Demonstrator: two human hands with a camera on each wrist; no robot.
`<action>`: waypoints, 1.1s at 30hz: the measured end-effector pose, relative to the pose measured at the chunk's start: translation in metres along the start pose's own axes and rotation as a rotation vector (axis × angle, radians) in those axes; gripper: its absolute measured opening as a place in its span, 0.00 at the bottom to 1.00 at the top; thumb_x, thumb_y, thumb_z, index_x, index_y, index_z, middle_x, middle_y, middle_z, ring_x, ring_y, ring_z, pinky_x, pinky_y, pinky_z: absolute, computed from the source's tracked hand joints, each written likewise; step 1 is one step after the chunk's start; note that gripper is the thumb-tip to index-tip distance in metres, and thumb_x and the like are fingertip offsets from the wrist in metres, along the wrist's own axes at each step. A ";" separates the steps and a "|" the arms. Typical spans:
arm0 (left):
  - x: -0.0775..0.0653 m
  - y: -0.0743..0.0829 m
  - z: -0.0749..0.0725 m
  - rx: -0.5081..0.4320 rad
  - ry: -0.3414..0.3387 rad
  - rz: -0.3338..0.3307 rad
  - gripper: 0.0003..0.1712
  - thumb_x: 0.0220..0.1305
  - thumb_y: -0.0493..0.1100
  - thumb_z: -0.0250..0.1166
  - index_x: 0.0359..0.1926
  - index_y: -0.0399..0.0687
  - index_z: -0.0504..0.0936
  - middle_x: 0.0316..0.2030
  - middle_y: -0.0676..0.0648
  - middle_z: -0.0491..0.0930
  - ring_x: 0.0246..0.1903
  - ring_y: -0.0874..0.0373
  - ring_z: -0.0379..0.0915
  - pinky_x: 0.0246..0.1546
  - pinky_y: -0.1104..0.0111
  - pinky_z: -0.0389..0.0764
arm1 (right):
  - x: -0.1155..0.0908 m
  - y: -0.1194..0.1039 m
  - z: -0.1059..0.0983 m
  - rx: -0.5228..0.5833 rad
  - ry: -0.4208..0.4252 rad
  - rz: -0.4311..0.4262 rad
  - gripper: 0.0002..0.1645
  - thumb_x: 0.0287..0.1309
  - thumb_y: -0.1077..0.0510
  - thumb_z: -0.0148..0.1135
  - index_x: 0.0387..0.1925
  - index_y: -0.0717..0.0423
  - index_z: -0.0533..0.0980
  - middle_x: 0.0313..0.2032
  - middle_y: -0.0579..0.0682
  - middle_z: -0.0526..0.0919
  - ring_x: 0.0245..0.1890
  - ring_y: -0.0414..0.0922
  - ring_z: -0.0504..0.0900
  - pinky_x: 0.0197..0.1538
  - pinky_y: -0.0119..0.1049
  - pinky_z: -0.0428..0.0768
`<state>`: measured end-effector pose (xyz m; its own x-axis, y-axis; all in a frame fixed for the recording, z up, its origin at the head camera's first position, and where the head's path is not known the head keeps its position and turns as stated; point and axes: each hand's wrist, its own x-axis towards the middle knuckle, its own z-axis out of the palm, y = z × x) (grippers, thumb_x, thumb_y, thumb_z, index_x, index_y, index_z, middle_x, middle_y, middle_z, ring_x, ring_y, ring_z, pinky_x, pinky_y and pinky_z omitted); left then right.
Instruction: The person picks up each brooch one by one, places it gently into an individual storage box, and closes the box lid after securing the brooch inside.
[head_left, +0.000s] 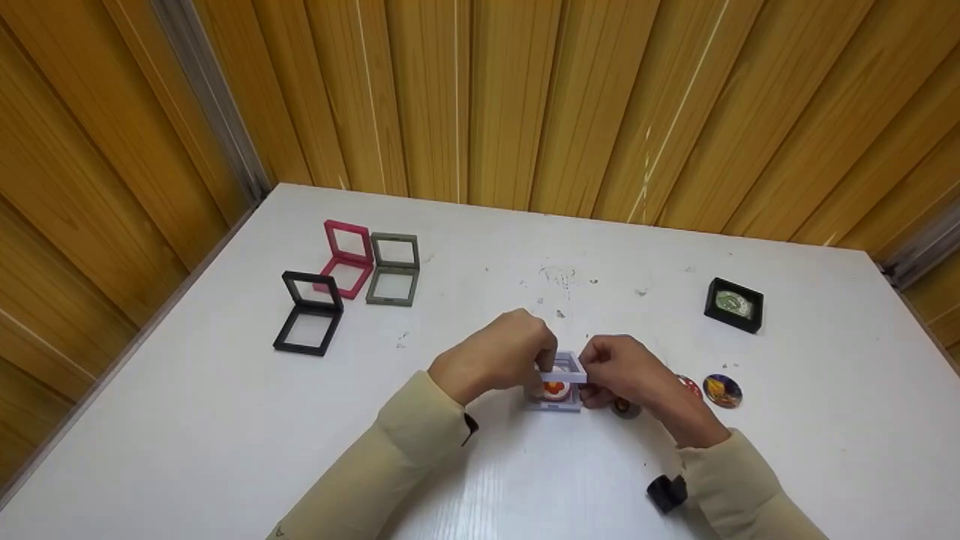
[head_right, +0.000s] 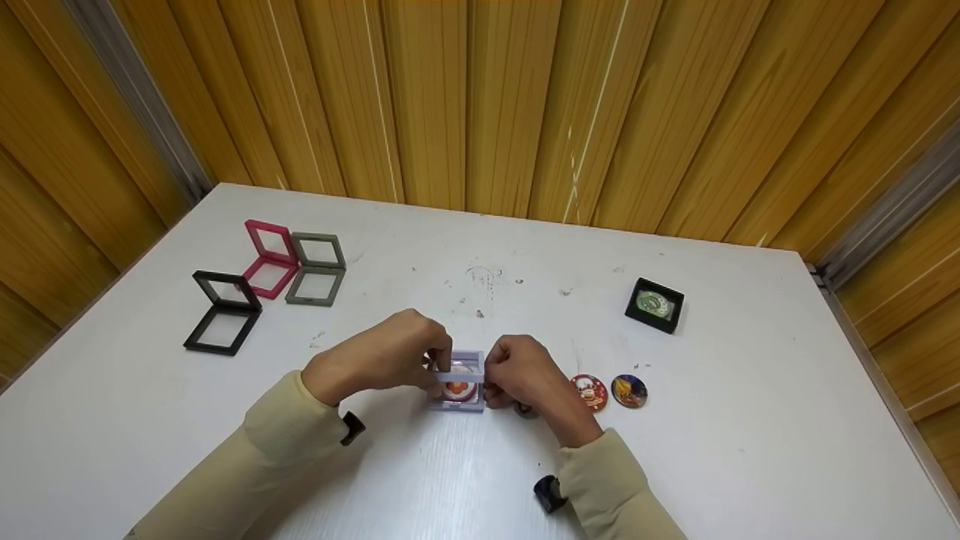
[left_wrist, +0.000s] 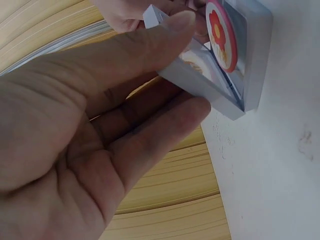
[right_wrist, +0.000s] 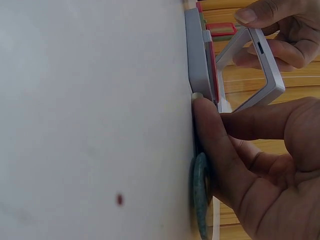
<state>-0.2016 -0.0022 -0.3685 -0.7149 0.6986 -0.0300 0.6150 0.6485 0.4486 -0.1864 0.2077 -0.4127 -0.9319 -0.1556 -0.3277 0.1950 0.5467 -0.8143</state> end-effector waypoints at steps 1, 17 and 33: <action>0.000 0.001 0.000 0.001 -0.004 -0.006 0.10 0.51 0.33 0.85 0.28 0.43 0.89 0.23 0.58 0.79 0.29 0.62 0.69 0.29 0.75 0.71 | 0.000 0.000 0.000 -0.007 0.005 0.001 0.03 0.70 0.68 0.60 0.38 0.64 0.78 0.31 0.54 0.86 0.25 0.44 0.86 0.28 0.33 0.82; 0.000 0.006 0.004 0.040 -0.005 -0.015 0.11 0.50 0.30 0.84 0.28 0.43 0.89 0.23 0.56 0.78 0.28 0.62 0.69 0.28 0.75 0.71 | -0.002 0.000 -0.001 -0.046 0.014 0.000 0.02 0.69 0.66 0.62 0.38 0.63 0.79 0.32 0.52 0.87 0.25 0.44 0.86 0.23 0.34 0.73; 0.000 0.003 0.002 -0.016 0.031 -0.005 0.07 0.58 0.38 0.82 0.30 0.45 0.90 0.23 0.58 0.78 0.27 0.63 0.70 0.28 0.75 0.72 | 0.000 0.002 -0.003 0.000 -0.020 -0.061 0.04 0.69 0.66 0.62 0.37 0.65 0.78 0.31 0.51 0.86 0.24 0.45 0.87 0.26 0.33 0.81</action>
<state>-0.1994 0.0000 -0.3690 -0.7281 0.6854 -0.0047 0.6062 0.6471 0.4623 -0.1864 0.2114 -0.4133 -0.9356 -0.2052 -0.2875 0.1385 0.5356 -0.8330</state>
